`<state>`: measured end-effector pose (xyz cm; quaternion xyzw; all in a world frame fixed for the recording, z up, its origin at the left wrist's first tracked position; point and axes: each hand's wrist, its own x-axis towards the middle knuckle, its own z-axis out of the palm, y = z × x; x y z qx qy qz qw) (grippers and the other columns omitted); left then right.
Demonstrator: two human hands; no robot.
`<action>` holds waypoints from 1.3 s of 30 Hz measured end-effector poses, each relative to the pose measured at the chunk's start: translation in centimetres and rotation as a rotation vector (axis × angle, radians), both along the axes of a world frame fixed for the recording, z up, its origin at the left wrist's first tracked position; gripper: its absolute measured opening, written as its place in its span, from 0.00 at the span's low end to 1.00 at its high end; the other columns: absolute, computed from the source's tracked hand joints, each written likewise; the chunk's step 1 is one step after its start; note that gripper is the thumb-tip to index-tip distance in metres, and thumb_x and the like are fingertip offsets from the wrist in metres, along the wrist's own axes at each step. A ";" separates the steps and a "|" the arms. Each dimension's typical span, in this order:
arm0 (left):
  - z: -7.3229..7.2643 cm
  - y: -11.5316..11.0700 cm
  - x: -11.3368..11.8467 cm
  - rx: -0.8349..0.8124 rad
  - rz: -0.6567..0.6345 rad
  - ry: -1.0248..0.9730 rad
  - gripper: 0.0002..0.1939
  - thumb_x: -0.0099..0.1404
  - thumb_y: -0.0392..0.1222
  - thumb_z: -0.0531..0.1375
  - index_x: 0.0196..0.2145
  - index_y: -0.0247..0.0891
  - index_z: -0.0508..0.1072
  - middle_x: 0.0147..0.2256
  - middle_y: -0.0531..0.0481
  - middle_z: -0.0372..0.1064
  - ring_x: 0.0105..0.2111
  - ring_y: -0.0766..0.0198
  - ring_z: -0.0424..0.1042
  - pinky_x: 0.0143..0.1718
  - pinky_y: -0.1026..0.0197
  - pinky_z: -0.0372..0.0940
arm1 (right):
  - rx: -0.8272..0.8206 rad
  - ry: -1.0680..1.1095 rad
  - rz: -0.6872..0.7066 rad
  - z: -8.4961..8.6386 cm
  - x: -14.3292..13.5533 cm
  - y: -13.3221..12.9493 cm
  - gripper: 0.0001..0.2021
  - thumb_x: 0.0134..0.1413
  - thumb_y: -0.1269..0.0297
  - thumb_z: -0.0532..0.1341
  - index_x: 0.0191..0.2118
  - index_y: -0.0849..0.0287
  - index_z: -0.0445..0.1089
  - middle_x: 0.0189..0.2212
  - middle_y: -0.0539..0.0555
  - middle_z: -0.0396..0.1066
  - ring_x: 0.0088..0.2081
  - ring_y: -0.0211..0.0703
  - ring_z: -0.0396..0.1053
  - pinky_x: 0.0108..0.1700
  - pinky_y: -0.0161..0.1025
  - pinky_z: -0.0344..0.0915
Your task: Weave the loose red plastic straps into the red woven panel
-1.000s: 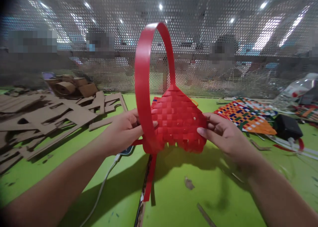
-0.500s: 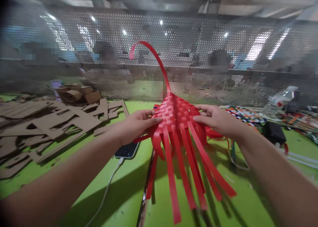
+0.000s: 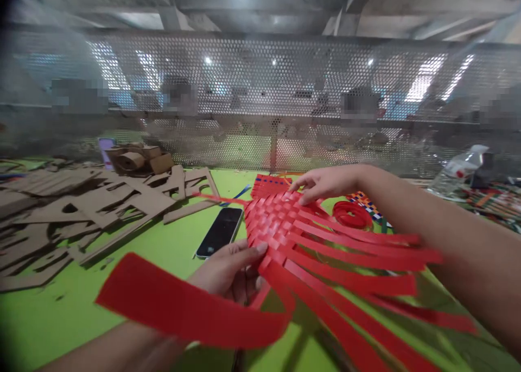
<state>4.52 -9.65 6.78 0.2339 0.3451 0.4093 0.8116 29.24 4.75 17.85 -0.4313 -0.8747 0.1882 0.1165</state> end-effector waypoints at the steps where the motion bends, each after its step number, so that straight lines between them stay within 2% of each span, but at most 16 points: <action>1: -0.5 -0.8 0.2 -0.028 0.012 -0.003 0.04 0.74 0.33 0.64 0.40 0.33 0.79 0.34 0.43 0.80 0.28 0.66 0.79 0.30 0.68 0.75 | -0.078 -0.069 0.055 -0.1 -1.0 0.2 0.22 0.48 0.48 0.73 0.47 0.51 0.86 0.31 0.53 0.83 0.31 0.50 0.79 0.32 0.42 0.76; 4: -1.6 -2.5 0.8 -0.042 0.083 0.009 0.05 0.72 0.31 0.64 0.44 0.32 0.80 0.37 0.41 0.81 0.31 0.63 0.82 0.34 0.66 0.78 | -0.217 -0.299 0.202 -1.0 -4.0 0.9 0.26 0.57 0.55 0.66 0.60 0.55 0.78 0.40 0.55 0.84 0.38 0.51 0.81 0.39 0.43 0.76; 8: -3.2 -2.8 0.5 -0.027 0.181 0.043 0.12 0.69 0.33 0.68 0.50 0.33 0.79 0.41 0.39 0.82 0.34 0.58 0.83 0.35 0.63 0.79 | -0.101 -0.338 0.180 -2.2 -5.5 1.0 0.22 0.58 0.62 0.64 0.57 0.57 0.78 0.54 0.60 0.81 0.52 0.57 0.79 0.52 0.49 0.74; 12: -4.3 -2.7 0.0 -0.061 0.227 0.118 0.05 0.72 0.32 0.65 0.46 0.32 0.78 0.43 0.38 0.82 0.34 0.60 0.83 0.36 0.62 0.79 | 0.050 -0.334 0.098 -2.1 -3.7 -1.4 0.18 0.63 0.59 0.61 0.54 0.54 0.79 0.55 0.60 0.81 0.53 0.61 0.78 0.51 0.52 0.72; 15: -4.2 -3.1 0.0 -0.104 0.220 0.161 0.07 0.75 0.29 0.59 0.44 0.32 0.78 0.43 0.38 0.82 0.35 0.62 0.83 0.39 0.63 0.79 | 0.081 -0.305 0.038 -2.6 -1.6 -4.6 0.16 0.68 0.53 0.58 0.50 0.51 0.81 0.49 0.57 0.84 0.46 0.58 0.80 0.45 0.50 0.73; 18: -3.5 -3.5 0.3 -0.188 0.181 0.157 0.09 0.76 0.28 0.56 0.44 0.32 0.77 0.44 0.38 0.82 0.38 0.61 0.84 0.45 0.60 0.79 | 0.024 -0.260 -0.025 -4.8 0.0 -7.6 0.18 0.71 0.52 0.56 0.51 0.51 0.82 0.45 0.58 0.84 0.41 0.55 0.81 0.42 0.47 0.73; 22: -2.9 -3.8 0.4 -0.274 0.085 0.157 0.10 0.76 0.30 0.56 0.37 0.34 0.74 0.36 0.41 0.81 0.33 0.62 0.83 0.47 0.59 0.78 | 0.130 -0.239 -0.090 -9.6 0.6 -10.0 0.18 0.72 0.52 0.57 0.50 0.54 0.82 0.45 0.62 0.83 0.43 0.58 0.80 0.46 0.51 0.75; 24: -2.8 -3.9 0.1 -0.290 -0.033 0.227 0.13 0.77 0.33 0.55 0.34 0.35 0.73 0.32 0.40 0.80 0.31 0.61 0.83 0.42 0.59 0.78 | 0.167 -0.258 -0.110 -11.8 0.6 -10.6 0.19 0.71 0.52 0.58 0.54 0.56 0.81 0.50 0.65 0.82 0.49 0.62 0.79 0.52 0.56 0.75; 26: -2.6 -4.2 -0.4 -0.254 -0.255 0.341 0.16 0.76 0.35 0.53 0.31 0.34 0.75 0.31 0.37 0.80 0.27 0.61 0.81 0.33 0.63 0.75 | 0.193 -0.278 -0.117 -13.4 0.7 -11.0 0.21 0.71 0.51 0.58 0.54 0.60 0.80 0.53 0.69 0.81 0.53 0.68 0.78 0.56 0.63 0.73; 29: -1.9 -4.5 -1.6 0.013 -0.549 0.541 0.17 0.74 0.38 0.56 0.28 0.33 0.78 0.31 0.39 0.80 0.22 0.69 0.72 0.24 0.70 0.64 | 0.257 -0.293 -0.119 -14.9 0.9 -11.1 0.25 0.69 0.48 0.61 0.59 0.61 0.78 0.56 0.71 0.79 0.56 0.71 0.77 0.58 0.67 0.72; 30: -1.5 -4.4 -2.0 0.155 -0.570 0.612 0.16 0.74 0.41 0.58 0.31 0.35 0.79 0.32 0.42 0.81 0.24 0.67 0.73 0.25 0.69 0.63 | 0.273 -0.291 -0.116 -15.1 1.0 -11.1 0.27 0.68 0.47 0.62 0.62 0.61 0.77 0.57 0.71 0.79 0.56 0.71 0.77 0.59 0.67 0.72; 31: -1.1 -4.2 -2.5 0.324 -0.500 0.715 0.13 0.74 0.43 0.59 0.35 0.38 0.81 0.32 0.45 0.81 0.26 0.63 0.75 0.26 0.67 0.66 | 0.285 -0.287 -0.113 -15.2 1.1 -11.0 0.28 0.67 0.46 0.63 0.64 0.60 0.75 0.58 0.71 0.78 0.57 0.71 0.76 0.59 0.67 0.72; 33: -0.6 -3.5 -3.2 0.750 -0.434 0.933 0.12 0.74 0.45 0.61 0.44 0.43 0.84 0.40 0.45 0.83 0.40 0.56 0.80 0.43 0.58 0.73 | 0.298 -0.291 -0.102 -15.1 1.2 -10.6 0.31 0.66 0.44 0.64 0.65 0.60 0.74 0.59 0.71 0.77 0.57 0.71 0.75 0.60 0.67 0.71; 35: -0.7 -2.4 -3.7 1.069 -0.447 1.069 0.14 0.74 0.46 0.62 0.53 0.46 0.83 0.54 0.42 0.81 0.55 0.48 0.78 0.60 0.49 0.69 | 0.302 -0.326 -0.097 -14.8 1.3 -10.2 0.33 0.64 0.41 0.64 0.65 0.60 0.75 0.59 0.72 0.76 0.57 0.71 0.75 0.59 0.67 0.71; 37: -1.5 -1.4 -3.9 1.241 -0.548 1.216 0.28 0.71 0.49 0.66 0.65 0.41 0.76 0.68 0.35 0.67 0.69 0.37 0.65 0.71 0.38 0.58 | 0.301 -0.384 -0.100 -14.5 1.4 -9.6 0.34 0.62 0.37 0.64 0.63 0.58 0.77 0.59 0.71 0.76 0.57 0.73 0.73 0.58 0.67 0.71; 39: -2.5 -0.7 -3.9 1.288 -0.661 1.309 0.34 0.75 0.52 0.63 0.73 0.38 0.66 0.75 0.33 0.52 0.76 0.34 0.49 0.75 0.31 0.45 | 0.297 -0.434 -0.094 -14.4 1.5 -9.1 0.36 0.60 0.32 0.64 0.62 0.56 0.78 0.61 0.71 0.75 0.60 0.77 0.70 0.59 0.70 0.68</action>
